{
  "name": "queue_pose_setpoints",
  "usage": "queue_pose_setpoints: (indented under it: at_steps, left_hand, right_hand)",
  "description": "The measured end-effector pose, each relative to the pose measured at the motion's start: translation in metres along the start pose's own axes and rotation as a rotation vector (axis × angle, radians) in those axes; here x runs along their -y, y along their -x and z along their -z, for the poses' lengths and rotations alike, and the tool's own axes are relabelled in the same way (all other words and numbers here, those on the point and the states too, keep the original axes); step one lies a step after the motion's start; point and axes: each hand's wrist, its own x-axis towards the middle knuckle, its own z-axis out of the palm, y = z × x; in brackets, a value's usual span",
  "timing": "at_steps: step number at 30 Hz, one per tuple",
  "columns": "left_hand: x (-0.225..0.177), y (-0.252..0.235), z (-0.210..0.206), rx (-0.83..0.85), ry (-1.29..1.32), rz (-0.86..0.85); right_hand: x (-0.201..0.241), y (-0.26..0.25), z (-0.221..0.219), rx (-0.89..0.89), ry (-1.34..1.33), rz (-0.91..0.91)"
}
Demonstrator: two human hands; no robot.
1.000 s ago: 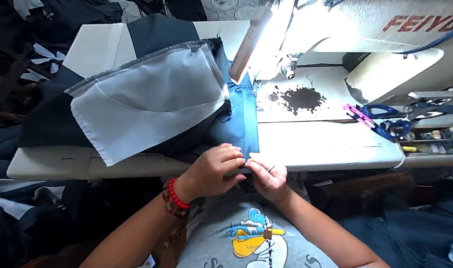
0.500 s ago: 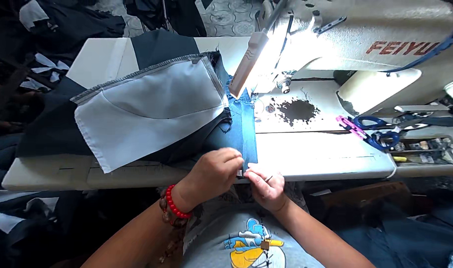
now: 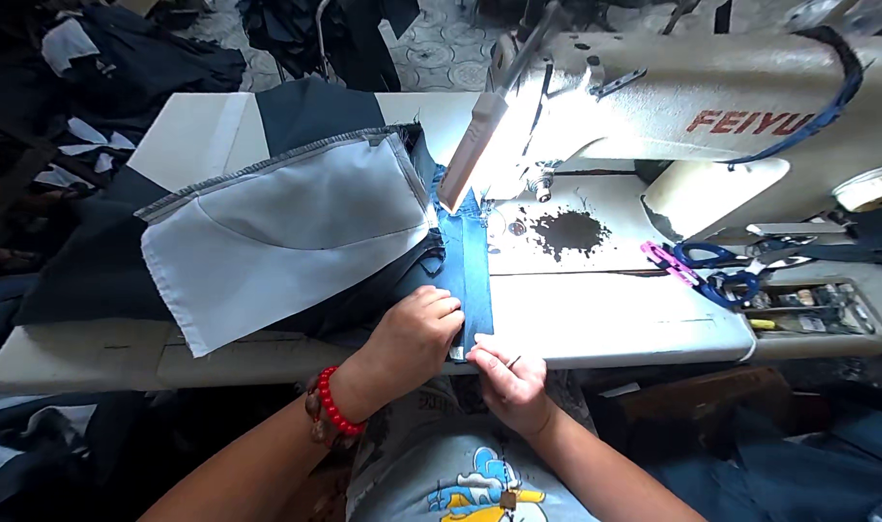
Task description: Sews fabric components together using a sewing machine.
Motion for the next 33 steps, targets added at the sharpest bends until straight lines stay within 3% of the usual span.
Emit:
queue_pose_setpoints:
  at_steps: [8,12,26,33]
  left_hand:
    - [0.036,-0.053,-0.022,0.034,-0.104,0.076]
    - [0.037,-0.054,-0.026,0.16,-0.141,0.137]
    - [0.038,-0.051,-0.029,0.091,-0.15,0.125]
    - [0.045,-0.061,-0.027,0.176,-0.164,0.159]
  right_hand:
    - [0.006,-0.01,0.006,0.064,0.064,-0.031]
    - [0.007,-0.011,0.006,0.076,0.073,-0.038]
    - [0.006,-0.016,0.008,0.093,0.045,-0.046]
    - [0.002,-0.026,0.006,0.127,0.062,-0.086]
